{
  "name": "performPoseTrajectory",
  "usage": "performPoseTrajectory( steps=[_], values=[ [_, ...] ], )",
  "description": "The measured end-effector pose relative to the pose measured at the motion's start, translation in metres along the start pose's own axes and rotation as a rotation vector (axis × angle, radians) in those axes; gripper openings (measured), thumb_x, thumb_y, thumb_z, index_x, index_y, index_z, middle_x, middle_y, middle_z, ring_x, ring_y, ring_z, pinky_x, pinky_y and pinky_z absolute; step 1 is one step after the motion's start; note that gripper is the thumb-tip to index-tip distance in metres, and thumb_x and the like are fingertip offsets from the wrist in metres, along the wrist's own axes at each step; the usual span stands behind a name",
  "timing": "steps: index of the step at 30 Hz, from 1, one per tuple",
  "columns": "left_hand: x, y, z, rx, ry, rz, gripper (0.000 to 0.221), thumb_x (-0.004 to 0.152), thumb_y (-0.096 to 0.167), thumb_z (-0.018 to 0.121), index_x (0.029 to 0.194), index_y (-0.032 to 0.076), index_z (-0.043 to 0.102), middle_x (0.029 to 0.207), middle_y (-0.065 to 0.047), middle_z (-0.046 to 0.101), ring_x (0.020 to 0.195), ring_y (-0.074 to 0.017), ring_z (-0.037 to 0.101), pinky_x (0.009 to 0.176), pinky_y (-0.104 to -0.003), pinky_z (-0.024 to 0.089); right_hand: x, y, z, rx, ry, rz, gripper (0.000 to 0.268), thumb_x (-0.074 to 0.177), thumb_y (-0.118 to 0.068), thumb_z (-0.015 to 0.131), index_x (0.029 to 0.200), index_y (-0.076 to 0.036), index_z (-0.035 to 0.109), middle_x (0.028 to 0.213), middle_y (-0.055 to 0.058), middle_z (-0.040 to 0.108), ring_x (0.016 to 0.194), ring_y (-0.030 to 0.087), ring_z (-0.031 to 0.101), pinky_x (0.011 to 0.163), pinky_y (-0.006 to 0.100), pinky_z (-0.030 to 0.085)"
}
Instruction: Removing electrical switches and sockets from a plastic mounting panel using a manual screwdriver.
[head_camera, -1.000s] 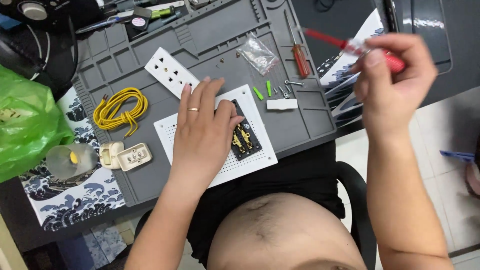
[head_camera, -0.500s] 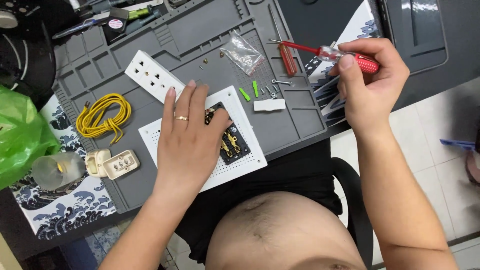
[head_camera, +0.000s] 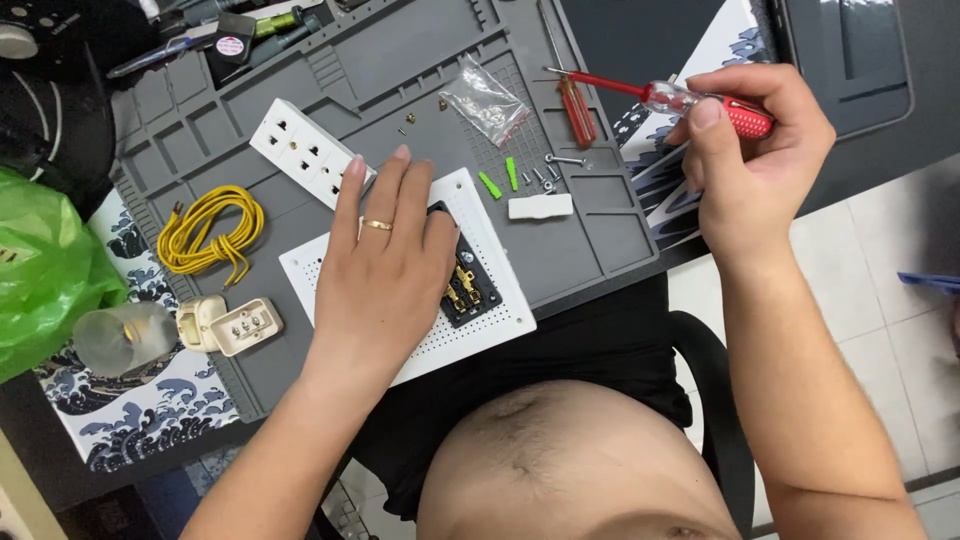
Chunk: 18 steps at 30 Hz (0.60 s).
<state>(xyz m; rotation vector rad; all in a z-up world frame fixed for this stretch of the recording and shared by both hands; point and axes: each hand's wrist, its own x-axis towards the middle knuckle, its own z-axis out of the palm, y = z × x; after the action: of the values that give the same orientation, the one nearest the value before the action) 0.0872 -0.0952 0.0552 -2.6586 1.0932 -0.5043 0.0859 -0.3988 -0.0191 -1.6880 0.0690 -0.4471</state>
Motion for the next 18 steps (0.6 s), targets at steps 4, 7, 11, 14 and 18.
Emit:
performPoseTrajectory(
  steps=[4, 7, 11, 14, 18],
  values=[
    [0.003, -0.002, 0.000, -0.066, 0.014, -0.028, 0.029, 0.109, 0.008, 0.061, 0.081, 0.014, 0.059, 0.133, -0.013, 0.071, 0.134, -0.0297, 0.066, 0.125, -0.049, 0.042, 0.000, 0.001, -0.001, 0.005, -0.003, -0.012, 0.037, 0.115, -0.030, 0.068, 0.123, 0.006, 0.061, 0.088, 0.020, 0.059, 0.067, 0.020, 0.061, 0.050, 0.026, 0.042],
    [0.004, -0.006, 0.002, -0.081, -0.004, -0.031, 0.032, 0.112, 0.020, 0.067, 0.081, 0.013, 0.064, 0.135, -0.012, 0.071, 0.137, -0.0300, 0.064, 0.126, -0.049, 0.042, 0.001, -0.001, 0.000, 0.014, -0.010, -0.002, 0.037, 0.115, -0.029, 0.067, 0.124, 0.006, 0.061, 0.086, 0.021, 0.060, 0.065, 0.019, 0.060, 0.050, 0.026, 0.042],
    [0.009, -0.019, -0.005, -0.392, -0.088, -0.122, 0.028, 0.107, 0.022, 0.074, 0.087, 0.003, 0.070, 0.138, -0.020, 0.065, 0.137, -0.0422, 0.060, 0.123, -0.060, 0.040, 0.001, -0.002, -0.001, 0.003, -0.012, 0.005, 0.039, 0.115, -0.031, 0.068, 0.124, 0.006, 0.061, 0.088, 0.020, 0.060, 0.069, 0.020, 0.062, 0.052, 0.026, 0.043],
    [0.015, -0.037, -0.006, -0.478, -0.109, -0.206, 0.026, 0.106, 0.024, 0.077, 0.093, 0.002, 0.072, 0.142, -0.021, 0.062, 0.136, -0.0487, 0.056, 0.116, -0.067, 0.044, 0.001, -0.001, -0.001, -0.003, -0.019, -0.004, 0.037, 0.116, -0.029, 0.067, 0.125, 0.006, 0.061, 0.086, 0.020, 0.060, 0.067, 0.019, 0.060, 0.052, 0.026, 0.042],
    [0.018, -0.061, 0.017, -0.543, -0.078, -0.239, 0.017, 0.102, 0.015, 0.086, 0.098, 0.002, 0.076, 0.141, -0.020, 0.058, 0.133, -0.0461, 0.053, 0.124, -0.066, 0.034, 0.001, -0.001, -0.001, 0.005, -0.031, -0.005, 0.034, 0.117, -0.025, 0.066, 0.126, 0.007, 0.061, 0.088, 0.021, 0.060, 0.066, 0.019, 0.059, 0.052, 0.026, 0.042]
  ],
)
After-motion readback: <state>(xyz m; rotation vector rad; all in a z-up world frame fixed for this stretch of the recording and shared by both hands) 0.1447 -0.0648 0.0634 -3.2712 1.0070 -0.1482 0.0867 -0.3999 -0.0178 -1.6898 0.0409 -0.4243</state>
